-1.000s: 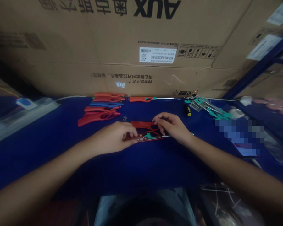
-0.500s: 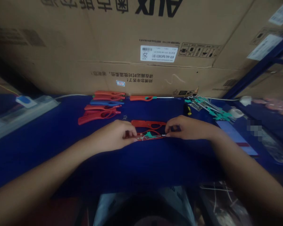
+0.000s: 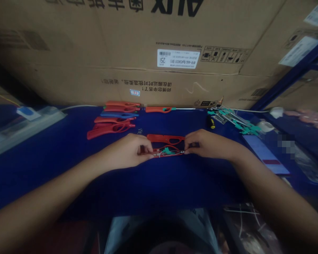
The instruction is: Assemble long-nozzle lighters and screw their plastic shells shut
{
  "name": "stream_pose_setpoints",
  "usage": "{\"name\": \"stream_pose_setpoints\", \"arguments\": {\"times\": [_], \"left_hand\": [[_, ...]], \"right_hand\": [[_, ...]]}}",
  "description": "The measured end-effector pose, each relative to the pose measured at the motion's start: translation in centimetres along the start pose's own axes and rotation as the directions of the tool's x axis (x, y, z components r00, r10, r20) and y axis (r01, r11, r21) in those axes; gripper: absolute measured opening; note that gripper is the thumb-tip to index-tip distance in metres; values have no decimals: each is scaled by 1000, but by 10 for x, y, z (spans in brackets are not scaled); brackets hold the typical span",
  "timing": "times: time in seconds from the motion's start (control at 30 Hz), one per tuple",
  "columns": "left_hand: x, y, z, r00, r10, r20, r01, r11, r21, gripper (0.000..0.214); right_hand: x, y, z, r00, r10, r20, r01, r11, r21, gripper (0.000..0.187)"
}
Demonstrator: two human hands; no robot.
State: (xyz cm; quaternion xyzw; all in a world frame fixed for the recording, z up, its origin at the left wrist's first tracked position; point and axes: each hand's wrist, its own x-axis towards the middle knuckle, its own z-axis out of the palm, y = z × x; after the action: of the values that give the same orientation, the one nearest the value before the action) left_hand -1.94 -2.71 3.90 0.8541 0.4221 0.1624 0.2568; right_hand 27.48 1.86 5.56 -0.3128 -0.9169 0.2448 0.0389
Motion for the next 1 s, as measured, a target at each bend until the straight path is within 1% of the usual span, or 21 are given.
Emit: {"name": "stream_pose_setpoints", "arguments": {"times": [0.07, 0.1, 0.17, 0.23, 0.33, 0.4, 0.47, 0.57, 0.6, 0.63, 0.67, 0.7, 0.77, 0.83, 0.87, 0.93, 1.0], "left_hand": [[0, 1, 0, 1000, -8, -5, 8, 1000, -2, 11], [0, 1, 0, 1000, -10, -6, 10, 1000, -1, 12], [1, 0, 1, 1000, -11, -6, 11, 1000, 8, 11], [1, 0, 1, 1000, -12, -7, 12, 1000, 13, 10], [1, -2, 1, 1000, -8, -13, 8, 1000, 17, 10], [1, -3, 2, 1000, -2, -15, 2, 1000, 21, 10], [1, -2, 2, 1000, 2, -21, -2, 1000, 31, 11], [0, 0, 1, 1000, 3, -19, -1, 998, 59, 11], [0, 1, 1, 1000, 4, -15, -3, 998, 66, 11], [0, 1, 1, 1000, 5, -10, -5, 998, 70, 11], [0, 2, 1, 1000, 6, -7, -5, 997, 72, 11], [0, 3, 0, 1000, 7, -5, -7, 997, 72, 10], [-1, 4, 0, 1000, 3, -2, -3, 997, 74, 10], [-2, 5, 0, 1000, -1, -4, 2, 996, 85, 9], [-2, 5, 0, 1000, -2, -4, 3, 996, 91, 9], [-2, 5, 0, 1000, 1, -6, 0, 995, 96, 9], [-2, 4, 1, 1000, 7, -15, -6, 996, 93, 8]], "right_hand": [[0, -1, 1, 999, 36, -7, -36, 999, -4, 10], [0, -2, 2, 997, 76, -3, -76, 997, 13, 9], [-2, -2, 2, 985, 172, 32, -174, 981, 87, 6], [-3, -3, 1, 971, 226, 73, -235, 958, 162, 5], [-3, -5, 0, 976, 206, 71, -217, 957, 192, 12], [-1, -6, 1, 971, 226, 75, -237, 950, 202, 14], [1, -8, 3, 945, 307, 111, -325, 916, 237, 14], [5, -9, 5, 885, 435, 166, -465, 835, 294, 14], [6, -9, 6, 875, 451, 174, -483, 820, 307, 15], [6, -7, 6, 876, 450, 174, -483, 818, 312, 16], [6, -6, 7, 887, 433, 163, -462, 831, 310, 15], [6, -5, 7, 907, 396, 142, -421, 857, 299, 14], [5, -4, 7, 959, 272, 82, -284, 927, 247, 15], [3, -6, 9, 993, 115, 11, -115, 976, 187, 25], [3, -9, 10, 999, 41, -24, -37, 987, 157, 30], [2, -14, 13, 994, -82, -74, 88, 992, 90, 38], [2, -20, 17, 981, -177, -76, 178, 984, 6, 45]]}}
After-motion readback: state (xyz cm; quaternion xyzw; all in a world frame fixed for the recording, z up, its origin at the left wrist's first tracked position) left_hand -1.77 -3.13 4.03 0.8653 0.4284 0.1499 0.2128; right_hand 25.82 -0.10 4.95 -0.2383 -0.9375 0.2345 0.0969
